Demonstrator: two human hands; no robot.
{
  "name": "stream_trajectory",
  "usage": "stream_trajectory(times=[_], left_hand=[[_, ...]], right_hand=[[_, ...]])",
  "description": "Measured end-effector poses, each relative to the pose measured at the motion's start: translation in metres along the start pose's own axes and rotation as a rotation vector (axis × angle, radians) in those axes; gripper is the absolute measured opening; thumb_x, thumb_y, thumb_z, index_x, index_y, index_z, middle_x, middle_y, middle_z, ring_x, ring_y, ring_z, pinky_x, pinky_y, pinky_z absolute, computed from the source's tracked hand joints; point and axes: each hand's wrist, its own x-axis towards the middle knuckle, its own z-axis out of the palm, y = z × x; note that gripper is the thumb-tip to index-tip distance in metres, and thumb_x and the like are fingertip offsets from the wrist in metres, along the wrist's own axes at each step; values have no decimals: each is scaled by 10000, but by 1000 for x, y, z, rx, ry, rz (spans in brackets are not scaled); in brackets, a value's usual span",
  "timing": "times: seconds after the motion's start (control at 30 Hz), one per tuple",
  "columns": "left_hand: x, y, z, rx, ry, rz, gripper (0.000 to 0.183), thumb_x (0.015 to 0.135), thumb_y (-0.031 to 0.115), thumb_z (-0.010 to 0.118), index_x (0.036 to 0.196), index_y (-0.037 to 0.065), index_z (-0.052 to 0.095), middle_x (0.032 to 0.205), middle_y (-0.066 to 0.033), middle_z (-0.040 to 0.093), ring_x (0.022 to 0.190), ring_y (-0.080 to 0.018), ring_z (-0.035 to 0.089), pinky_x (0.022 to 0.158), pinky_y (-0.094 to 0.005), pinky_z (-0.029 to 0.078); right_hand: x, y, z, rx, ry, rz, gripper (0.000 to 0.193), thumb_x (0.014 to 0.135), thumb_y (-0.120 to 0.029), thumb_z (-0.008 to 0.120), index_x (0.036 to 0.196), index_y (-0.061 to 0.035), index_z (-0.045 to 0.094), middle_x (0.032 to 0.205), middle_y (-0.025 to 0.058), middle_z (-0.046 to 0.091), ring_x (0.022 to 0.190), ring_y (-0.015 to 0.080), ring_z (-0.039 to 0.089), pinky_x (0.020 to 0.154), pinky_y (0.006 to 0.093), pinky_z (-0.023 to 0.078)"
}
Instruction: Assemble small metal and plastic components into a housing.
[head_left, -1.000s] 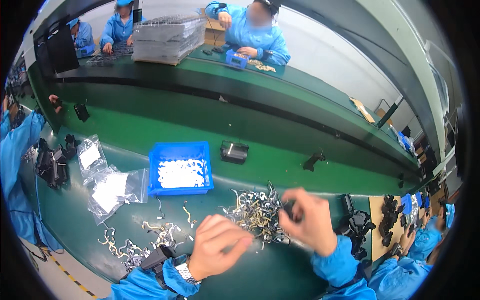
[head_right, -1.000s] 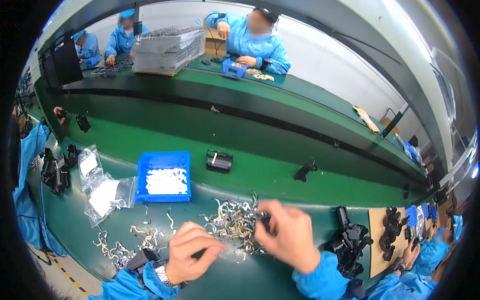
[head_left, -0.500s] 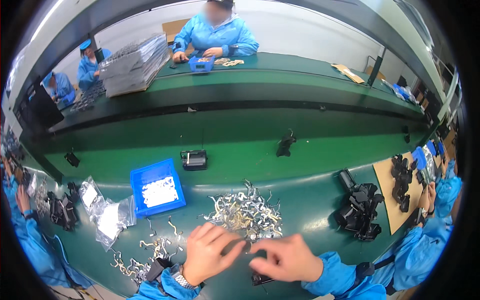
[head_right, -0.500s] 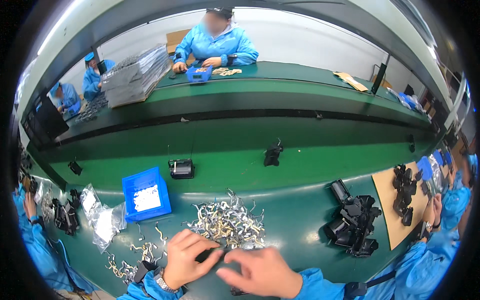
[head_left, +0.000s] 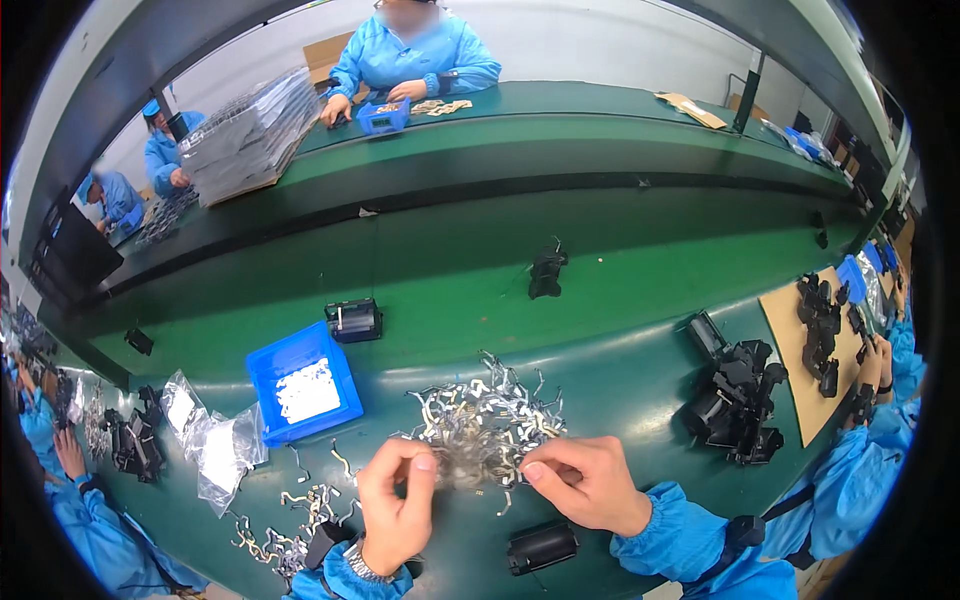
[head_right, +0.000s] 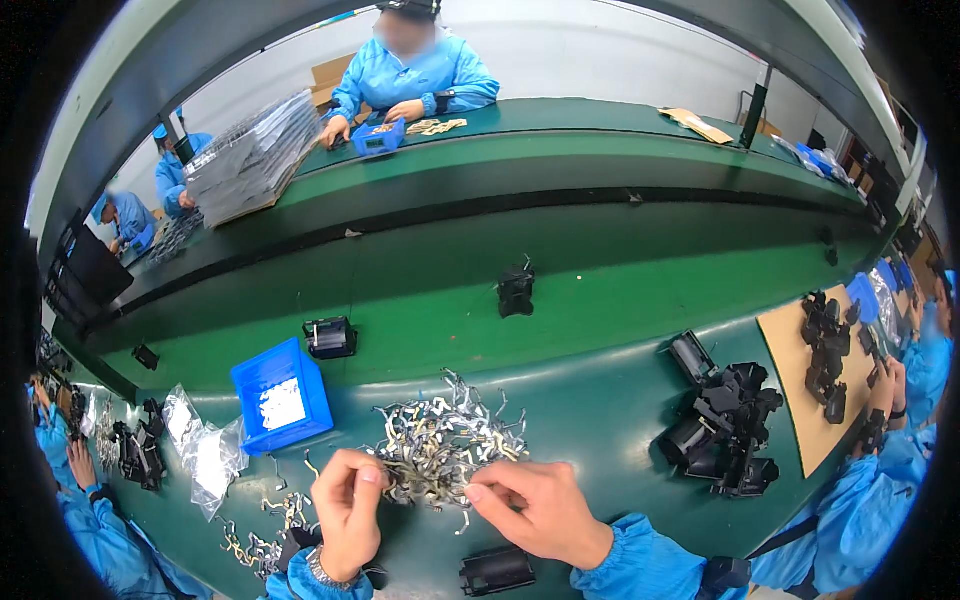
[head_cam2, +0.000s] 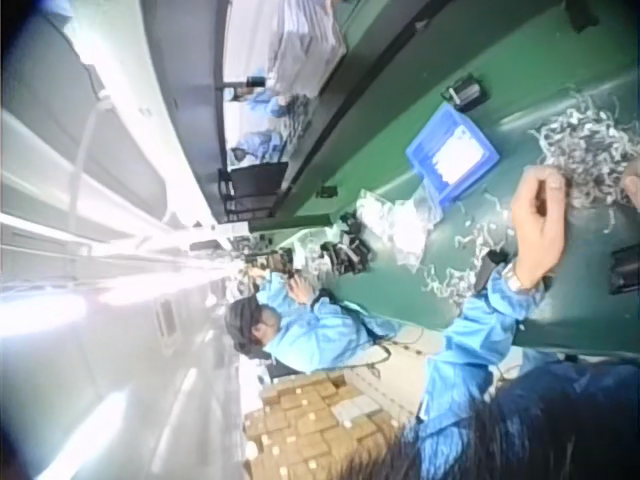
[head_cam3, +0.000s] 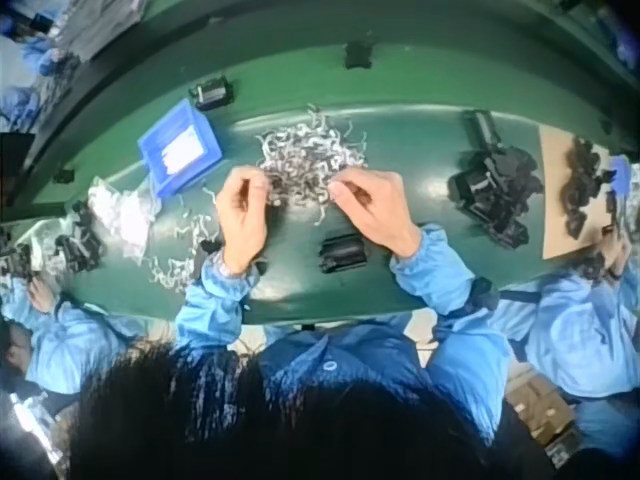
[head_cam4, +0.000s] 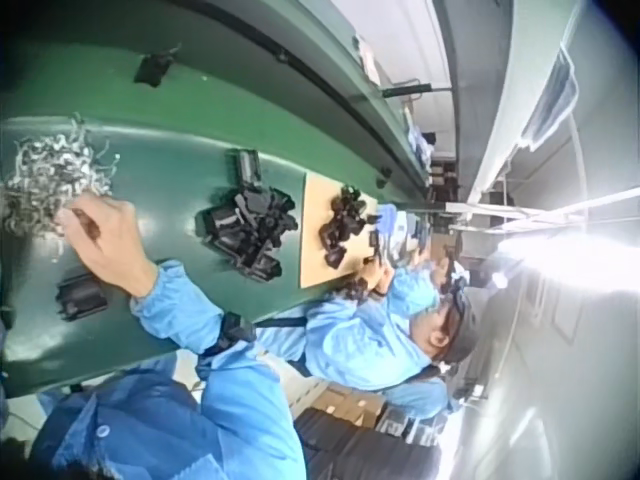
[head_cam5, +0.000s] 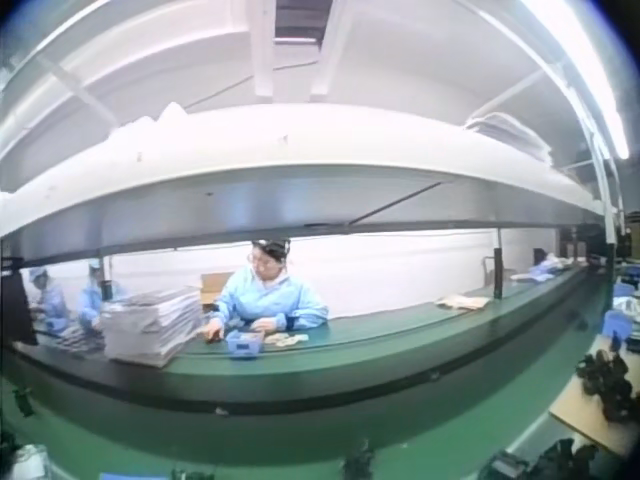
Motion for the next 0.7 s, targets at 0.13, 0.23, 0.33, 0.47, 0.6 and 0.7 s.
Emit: stream_trajectory(times=[0.13,0.23,0.33,0.47,0.6,0.7], left_hand=[[-4,-10,-4,-90,-77,-33,167,1063,127,598,964,-6,621,850,-44,674,735,-92,593,669,-251,465],[-4,-14,-2,50,-168,-79,153,1039,128,641,966,-4,665,852,-79,708,681,-91,633,589,-275,490],[-6,-16,-2,-91,-96,-30,148,1037,126,641,960,6,678,838,-82,716,690,-97,653,604,-274,502],[-2,-12,-3,32,-176,-19,154,1052,123,617,968,2,660,911,-79,741,722,-87,623,660,-264,507],[-5,-19,-4,-106,-277,-62,112,1034,121,643,1014,21,689,962,-72,739,691,-95,626,595,-248,475],[-5,-18,-2,-142,-324,-25,113,1033,130,649,1025,28,698,952,-65,742,687,-97,612,606,-239,470]], right_hand=[[2,-3,3,-48,-38,4,142,959,-195,755,995,-57,744,759,60,714,610,166,655,522,302,489],[3,-2,4,-103,-75,35,134,948,-183,763,1026,-74,753,768,52,714,593,163,635,517,301,483],[2,-1,7,-114,-41,13,159,930,-175,774,1066,-92,763,768,43,709,561,151,592,507,296,462],[2,-1,7,-137,-74,38,205,920,-167,781,1113,-100,767,814,34,721,540,140,557,507,292,461],[5,-5,7,-121,-97,14,253,911,-160,791,1155,-97,761,902,44,734,586,136,573,537,292,482],[5,-4,8,-77,-117,-49,252,912,-151,797,1155,-93,763,937,57,738,649,147,624,582,293,508]])
